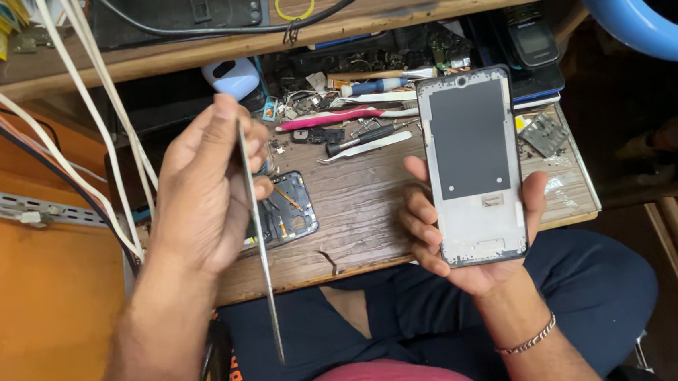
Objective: The person disassembles a smartphone, removes the screen and internal components, and uses tweezers to clean adhesive residue from the phone frame. They handle the screen, battery, and frame while working at a cluttered electronics repair bench.
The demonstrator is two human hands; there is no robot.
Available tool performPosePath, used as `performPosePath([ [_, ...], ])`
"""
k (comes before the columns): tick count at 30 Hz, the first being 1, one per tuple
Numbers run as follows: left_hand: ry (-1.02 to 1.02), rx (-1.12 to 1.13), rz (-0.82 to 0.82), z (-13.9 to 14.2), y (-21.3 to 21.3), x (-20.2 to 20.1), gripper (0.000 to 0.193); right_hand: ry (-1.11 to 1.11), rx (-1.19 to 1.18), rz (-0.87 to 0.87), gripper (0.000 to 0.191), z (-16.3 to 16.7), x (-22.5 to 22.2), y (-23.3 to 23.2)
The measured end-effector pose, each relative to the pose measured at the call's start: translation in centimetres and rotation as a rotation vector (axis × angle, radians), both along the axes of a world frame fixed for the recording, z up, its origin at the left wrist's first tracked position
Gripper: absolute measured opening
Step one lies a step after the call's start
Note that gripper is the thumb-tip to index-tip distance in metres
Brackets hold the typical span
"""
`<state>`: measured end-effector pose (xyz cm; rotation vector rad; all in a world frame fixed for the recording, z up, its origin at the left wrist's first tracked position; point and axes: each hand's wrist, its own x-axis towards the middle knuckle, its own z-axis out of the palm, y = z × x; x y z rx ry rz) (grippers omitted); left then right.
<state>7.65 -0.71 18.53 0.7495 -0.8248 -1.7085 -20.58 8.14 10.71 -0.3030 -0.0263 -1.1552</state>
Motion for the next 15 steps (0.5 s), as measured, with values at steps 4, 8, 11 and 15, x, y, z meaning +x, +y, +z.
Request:
performPosePath([
  [4, 0.176, 0.13, 0.052, -0.2, 2.7, -2.0, 0.03, -0.006, -0.019, 0.0, 0.123, -0.1, 0.1, 0.1],
  [8, 0.19, 0.458, -0.028, -1.6, 9.2, -4.5, 0.036, 0.001, -0.042, -0.005, 0.12, -0.4, -0.2, 0.3],
  [11, 0.684, 0.458, -0.186, -3.4, 12.9, -5.6, 0.034, 0.015, -0.014, -0.013, 0.123, -0.4, -0.5, 0.4],
  [15, 0.858, 0.322, -0.2, -3.9, 14.8, -5.1, 0.057, 0.024, 0.031, 0.003, 0.122, 0.0, -0.5, 0.5],
])
